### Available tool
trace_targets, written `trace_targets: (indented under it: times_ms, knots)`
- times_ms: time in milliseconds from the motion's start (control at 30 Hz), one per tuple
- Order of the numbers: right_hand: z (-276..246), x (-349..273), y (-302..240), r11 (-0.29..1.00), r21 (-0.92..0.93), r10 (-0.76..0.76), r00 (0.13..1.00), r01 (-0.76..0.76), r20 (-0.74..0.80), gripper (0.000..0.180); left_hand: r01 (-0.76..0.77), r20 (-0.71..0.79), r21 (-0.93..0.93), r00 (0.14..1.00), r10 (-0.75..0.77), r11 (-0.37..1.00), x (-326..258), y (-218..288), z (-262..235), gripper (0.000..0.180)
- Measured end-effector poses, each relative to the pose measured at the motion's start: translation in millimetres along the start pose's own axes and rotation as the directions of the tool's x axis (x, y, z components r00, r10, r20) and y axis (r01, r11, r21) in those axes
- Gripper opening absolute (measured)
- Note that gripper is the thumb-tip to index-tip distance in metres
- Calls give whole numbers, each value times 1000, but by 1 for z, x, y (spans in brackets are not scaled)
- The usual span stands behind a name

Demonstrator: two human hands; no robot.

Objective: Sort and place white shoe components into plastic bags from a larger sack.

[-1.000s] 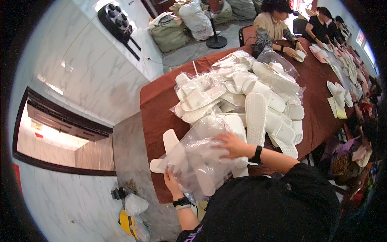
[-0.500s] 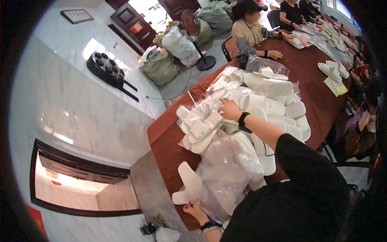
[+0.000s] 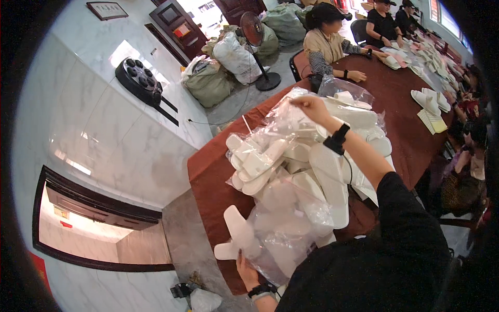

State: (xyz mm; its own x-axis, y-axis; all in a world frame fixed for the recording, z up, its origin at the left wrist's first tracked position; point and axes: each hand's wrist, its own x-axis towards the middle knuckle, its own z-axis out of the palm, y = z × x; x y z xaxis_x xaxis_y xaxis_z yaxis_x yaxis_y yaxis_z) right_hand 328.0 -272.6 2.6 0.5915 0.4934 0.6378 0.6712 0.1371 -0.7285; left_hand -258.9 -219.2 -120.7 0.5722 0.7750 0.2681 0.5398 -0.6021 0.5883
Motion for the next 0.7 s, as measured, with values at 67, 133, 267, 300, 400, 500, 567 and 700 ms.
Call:
trace_targets:
  times_ms: [67,133,267,300,400,500,567,700]
  knots:
    - [-3,21,-41,996,74,-55,998,52,36,20,262,32,-517,957,-288,815,0,-6,-1,48]
    - [-17,40,-56,995,79,-65,996,59,66,20,374,201,-858,875,-441,351,8,2,-1,49]
    - [-17,53,-104,996,-15,-83,988,85,131,23,286,75,-885,867,-493,368,17,20,-1,45]
    - [-13,57,-114,997,-9,-78,987,80,138,23,291,74,-883,862,-501,369,19,23,-1,45]
    - [-5,71,-127,972,121,-202,979,202,-9,32,401,224,-881,822,-524,252,24,38,-6,43]
    - [-10,99,-125,989,46,-145,982,141,123,33,386,192,-875,831,-523,292,16,11,4,41]
    - [-14,109,-134,994,-61,-79,971,95,225,31,374,177,-877,834,-523,301,16,14,2,41]
    - [-30,88,-160,935,331,-106,992,124,-74,26,459,225,-858,738,-637,229,1,14,0,42]
